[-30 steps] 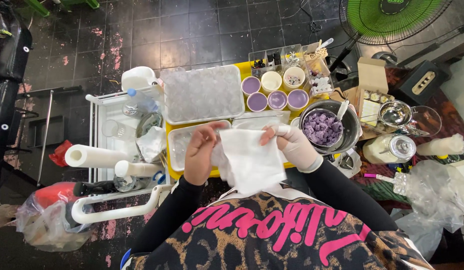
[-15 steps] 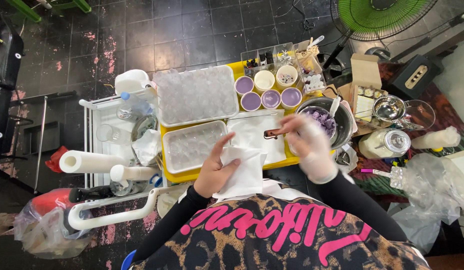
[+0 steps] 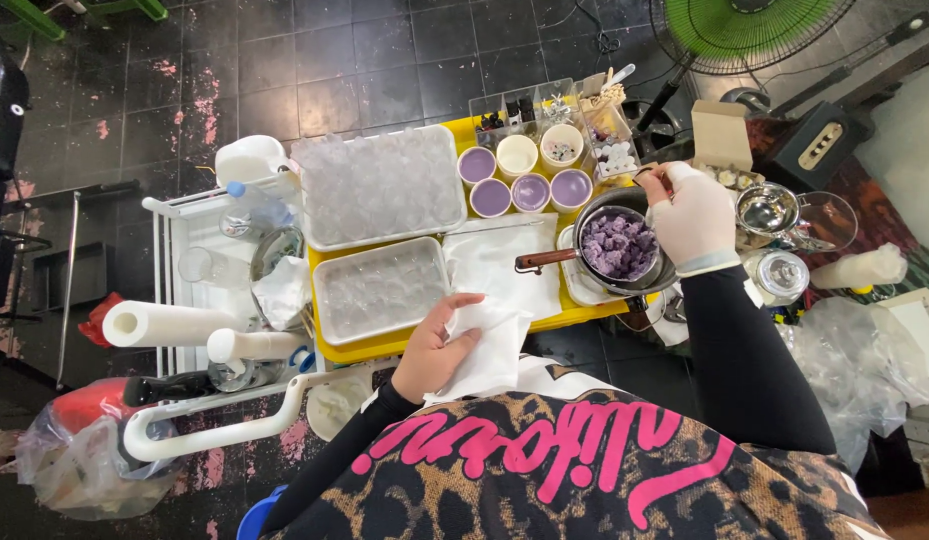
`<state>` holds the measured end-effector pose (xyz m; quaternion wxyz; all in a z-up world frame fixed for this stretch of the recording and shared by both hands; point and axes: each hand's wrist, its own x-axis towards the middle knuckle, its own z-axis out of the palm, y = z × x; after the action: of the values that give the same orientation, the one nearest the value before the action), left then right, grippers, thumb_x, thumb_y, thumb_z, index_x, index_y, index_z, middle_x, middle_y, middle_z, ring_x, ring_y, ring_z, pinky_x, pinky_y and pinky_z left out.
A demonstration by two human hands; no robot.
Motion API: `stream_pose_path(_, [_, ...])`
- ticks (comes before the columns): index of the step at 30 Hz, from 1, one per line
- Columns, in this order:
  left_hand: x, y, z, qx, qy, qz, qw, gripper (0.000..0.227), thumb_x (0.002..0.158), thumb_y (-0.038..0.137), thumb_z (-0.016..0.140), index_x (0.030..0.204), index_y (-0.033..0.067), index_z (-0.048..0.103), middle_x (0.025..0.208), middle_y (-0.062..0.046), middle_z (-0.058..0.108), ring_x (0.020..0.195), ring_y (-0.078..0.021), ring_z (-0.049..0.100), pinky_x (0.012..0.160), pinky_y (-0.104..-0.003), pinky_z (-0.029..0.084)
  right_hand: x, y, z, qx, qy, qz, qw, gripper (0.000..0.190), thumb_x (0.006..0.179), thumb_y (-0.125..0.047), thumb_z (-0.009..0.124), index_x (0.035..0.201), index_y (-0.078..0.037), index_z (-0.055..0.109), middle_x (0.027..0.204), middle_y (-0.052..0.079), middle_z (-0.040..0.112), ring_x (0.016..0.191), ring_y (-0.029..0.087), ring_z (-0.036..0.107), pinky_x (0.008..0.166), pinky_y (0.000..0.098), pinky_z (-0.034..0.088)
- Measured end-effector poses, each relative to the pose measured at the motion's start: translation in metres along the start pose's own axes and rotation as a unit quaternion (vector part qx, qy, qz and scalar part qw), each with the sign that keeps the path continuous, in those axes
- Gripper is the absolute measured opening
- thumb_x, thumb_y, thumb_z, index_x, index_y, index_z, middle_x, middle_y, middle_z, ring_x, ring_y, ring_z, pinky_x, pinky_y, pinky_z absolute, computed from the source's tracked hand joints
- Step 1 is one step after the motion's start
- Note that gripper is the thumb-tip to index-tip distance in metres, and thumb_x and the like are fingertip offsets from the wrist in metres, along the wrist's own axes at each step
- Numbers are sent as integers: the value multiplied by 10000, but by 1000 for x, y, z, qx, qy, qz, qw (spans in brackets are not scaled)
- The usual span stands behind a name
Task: The person pours liquid from a plastic bottle into a small white cup, then uses paper towels to wipe and clean the inside of white and purple candle cups on the work table, handling the cups one at a time and setting them back on the tray.
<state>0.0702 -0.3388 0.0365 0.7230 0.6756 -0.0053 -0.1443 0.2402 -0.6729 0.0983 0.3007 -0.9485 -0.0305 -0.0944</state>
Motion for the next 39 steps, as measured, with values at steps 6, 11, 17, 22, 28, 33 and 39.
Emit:
stream_pose_path(6, [4,-6,3,-6,0,24,1000,438,959,13,648,1381,108,576,1222,11,600,1032,-37,547,901,-215,474,-22,-12,-12,43,8,-37,998,215,1056,-219,673,1083,-15,732,817,135,695,714,234,663,671,344,500])
stream_pose_path(11, [11,-7,7,11,-10,40,999,440,955,12,645,1381,94,572,1247,-1,611,1069,-33,549,931,-214,467,-37,-18,-20,118,-14,-25,993,187,1034,-174,678,1095,-3,723,853,88,699,731,154,658,683,283,504])
stream_pose_path(17, [22,8,16,18,-31,12,999,428,956,30,634,1376,90,574,1191,5,634,937,-25,568,839,-203,490,-38,-17,-21,191,-58,16,980,193,1023,-149,679,1153,-12,713,823,27,679,736,71,612,685,229,486])
stream_pose_path(22, [25,8,22,-10,-53,-24,998,425,978,41,624,1396,94,576,1038,3,618,779,-16,525,714,-192,460,-35,-7,-14,221,-57,44,973,199,1026,-144,679,1180,-20,705,818,1,673,736,43,596,678,207,471])
stream_pose_path(28, [25,11,24,-21,-55,-7,998,418,967,32,613,1378,93,565,1032,57,620,753,31,523,693,-164,464,-16,21,5,269,-58,68,959,196,1023,-147,701,1172,-20,707,826,-27,653,740,34,574,676,200,454])
stream_pose_path(33, [21,13,22,1,-40,-23,999,427,966,45,631,1387,105,585,881,60,557,635,24,411,596,-166,383,-10,-2,-5,178,-71,16,981,421,915,-156,788,1280,3,650,959,-11,638,701,53,512,631,206,438])
stream_pose_path(39, [19,21,22,40,1,55,998,430,964,30,649,1386,69,583,1078,16,586,841,-31,459,749,-200,404,-57,-27,-16,147,165,-65,973,348,1090,-103,750,1353,38,571,1074,64,592,723,86,457,693,219,419])
